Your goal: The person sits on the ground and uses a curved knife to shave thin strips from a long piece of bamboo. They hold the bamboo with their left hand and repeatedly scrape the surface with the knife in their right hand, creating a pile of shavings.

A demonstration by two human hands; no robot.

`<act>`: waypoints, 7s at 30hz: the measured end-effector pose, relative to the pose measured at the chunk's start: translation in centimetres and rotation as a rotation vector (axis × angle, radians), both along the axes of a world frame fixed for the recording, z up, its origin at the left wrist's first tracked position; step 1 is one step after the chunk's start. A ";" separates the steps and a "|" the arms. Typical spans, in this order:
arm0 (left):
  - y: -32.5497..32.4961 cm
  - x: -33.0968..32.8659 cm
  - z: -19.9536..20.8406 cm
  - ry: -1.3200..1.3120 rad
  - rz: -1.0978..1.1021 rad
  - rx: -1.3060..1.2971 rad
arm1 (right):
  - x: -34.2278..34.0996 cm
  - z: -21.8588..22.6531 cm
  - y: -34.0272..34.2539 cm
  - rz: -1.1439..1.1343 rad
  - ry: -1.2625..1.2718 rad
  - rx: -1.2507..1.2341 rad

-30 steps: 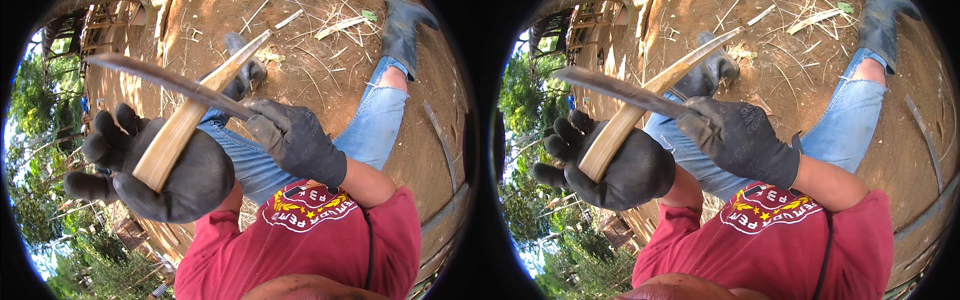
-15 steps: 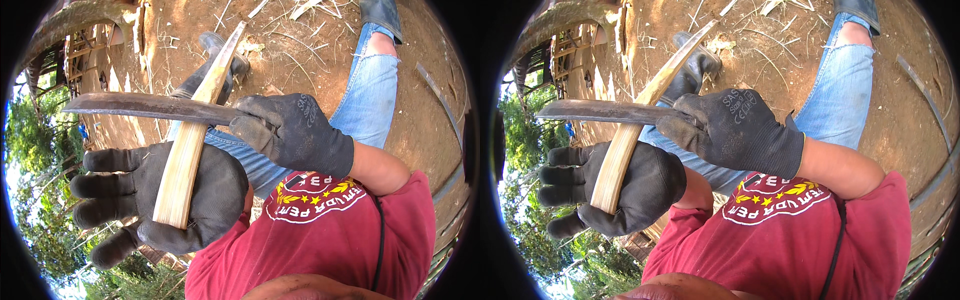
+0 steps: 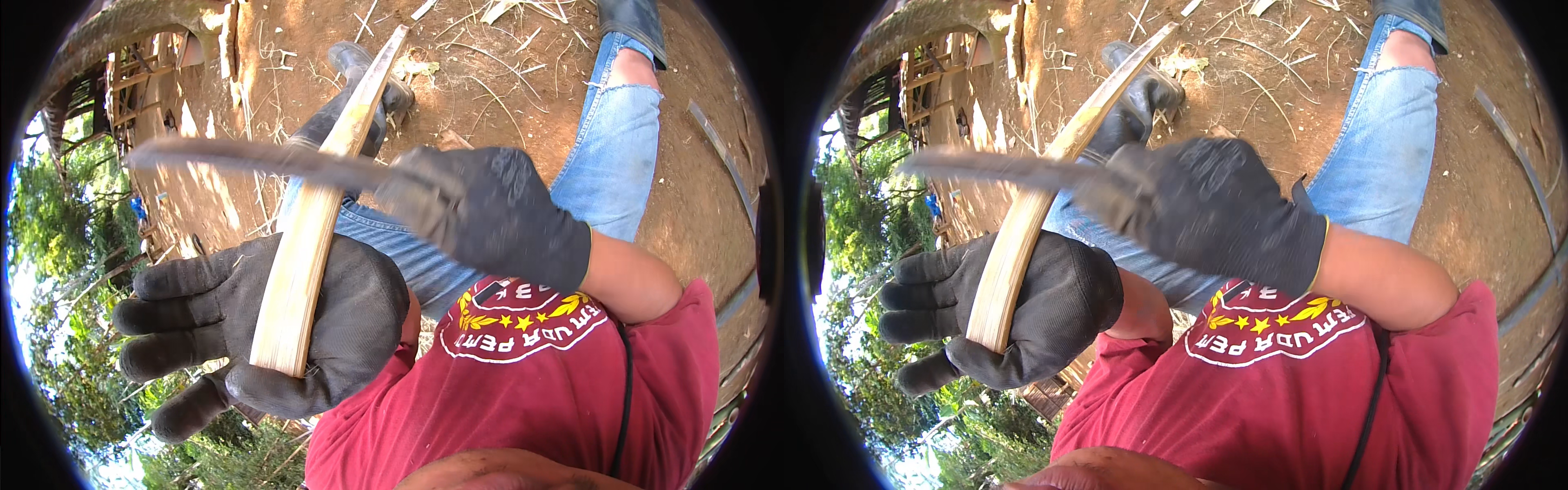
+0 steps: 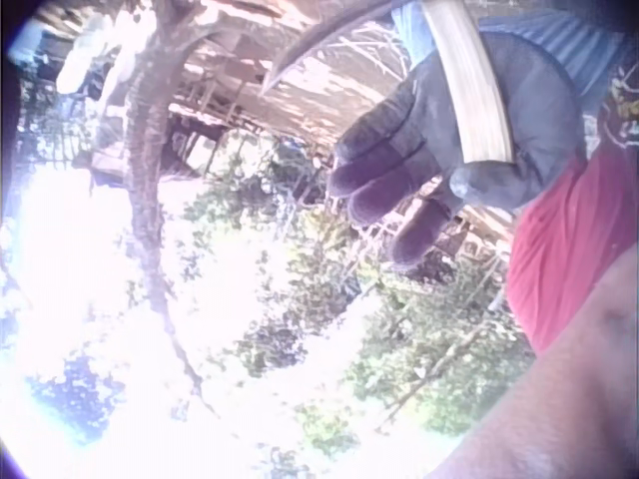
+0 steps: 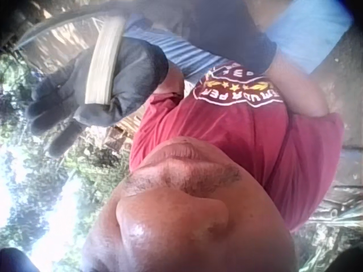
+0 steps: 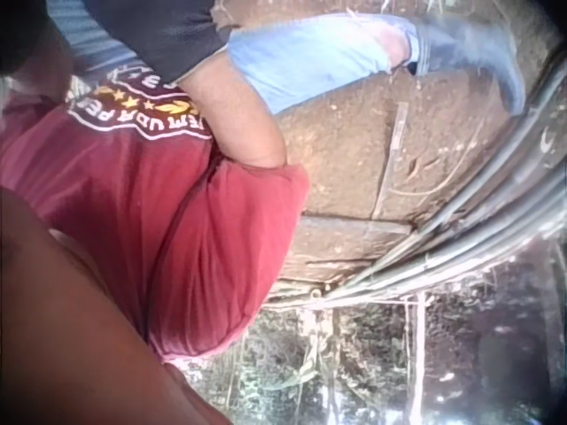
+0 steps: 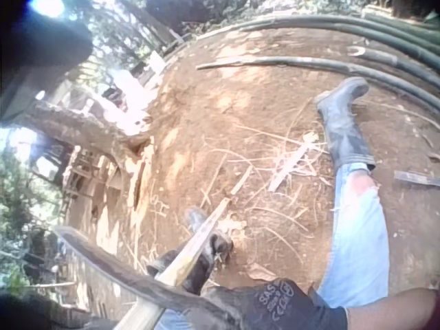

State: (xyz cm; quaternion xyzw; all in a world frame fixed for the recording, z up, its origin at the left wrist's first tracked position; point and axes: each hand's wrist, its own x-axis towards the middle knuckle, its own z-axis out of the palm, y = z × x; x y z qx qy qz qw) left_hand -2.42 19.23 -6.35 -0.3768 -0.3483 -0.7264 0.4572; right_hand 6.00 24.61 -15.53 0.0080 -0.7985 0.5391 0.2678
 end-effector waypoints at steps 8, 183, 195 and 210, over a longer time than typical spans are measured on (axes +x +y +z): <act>0.1 0.2 -1.5 -0.084 0.034 -0.020 | 1.8 2.4 0.8 0.146 -0.122 -0.049; -3.8 -6.9 8.0 -0.484 -0.573 -0.403 | -3.0 -5.7 4.7 -0.116 -0.411 0.648; -7.2 -6.1 7.7 -0.327 -0.732 -0.202 | -3.6 -0.2 2.4 -0.113 -0.255 0.624; -4.8 -3.9 3.9 -0.243 -0.501 -0.276 | -4.8 -7.7 4.2 0.082 -0.572 0.709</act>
